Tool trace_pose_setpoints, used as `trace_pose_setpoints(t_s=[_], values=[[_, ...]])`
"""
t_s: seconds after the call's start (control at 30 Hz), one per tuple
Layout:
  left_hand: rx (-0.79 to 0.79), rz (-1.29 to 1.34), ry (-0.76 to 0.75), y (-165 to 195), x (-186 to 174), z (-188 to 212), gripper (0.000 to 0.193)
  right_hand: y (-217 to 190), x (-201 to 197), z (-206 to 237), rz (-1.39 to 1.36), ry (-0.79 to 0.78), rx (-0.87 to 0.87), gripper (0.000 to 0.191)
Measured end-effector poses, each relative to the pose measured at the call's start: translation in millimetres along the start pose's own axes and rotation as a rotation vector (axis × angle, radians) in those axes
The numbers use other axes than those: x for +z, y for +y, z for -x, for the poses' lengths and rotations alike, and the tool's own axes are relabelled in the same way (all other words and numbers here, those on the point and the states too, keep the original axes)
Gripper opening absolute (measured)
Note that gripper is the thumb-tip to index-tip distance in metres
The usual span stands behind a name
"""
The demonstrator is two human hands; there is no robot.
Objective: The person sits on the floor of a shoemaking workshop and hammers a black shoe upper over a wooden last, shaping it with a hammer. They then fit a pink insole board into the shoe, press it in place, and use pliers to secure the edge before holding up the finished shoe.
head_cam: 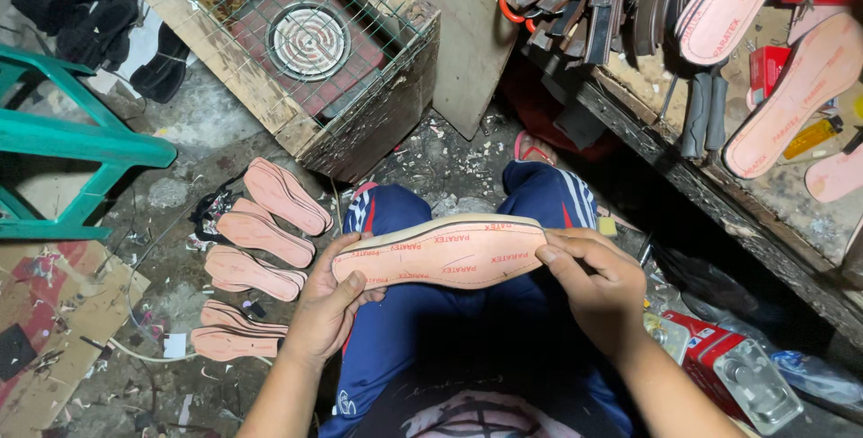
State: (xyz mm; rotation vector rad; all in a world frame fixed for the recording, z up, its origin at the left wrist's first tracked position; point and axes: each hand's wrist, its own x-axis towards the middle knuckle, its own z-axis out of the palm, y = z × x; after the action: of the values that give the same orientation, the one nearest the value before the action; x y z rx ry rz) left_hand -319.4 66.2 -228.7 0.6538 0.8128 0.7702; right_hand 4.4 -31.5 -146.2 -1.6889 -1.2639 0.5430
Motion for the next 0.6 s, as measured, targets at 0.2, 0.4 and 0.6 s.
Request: trace_pose_setpoints(t_s=[0.2, 0.4, 0.6], values=[[0.018, -0.013, 0.043, 1, 12, -4, 0.055, 36, -4, 3, -0.039, -0.006, 0.137, 0.016], [0.003, -0.201, 0.147, 1, 48, -33, 0.051, 84, -10, -23, -0.042, -0.088, 0.515, 0.021], [-0.018, -0.315, 0.156, -1, 73, -40, 0.048, 37, -7, -44, 0.426, -0.147, -0.293, 0.052]])
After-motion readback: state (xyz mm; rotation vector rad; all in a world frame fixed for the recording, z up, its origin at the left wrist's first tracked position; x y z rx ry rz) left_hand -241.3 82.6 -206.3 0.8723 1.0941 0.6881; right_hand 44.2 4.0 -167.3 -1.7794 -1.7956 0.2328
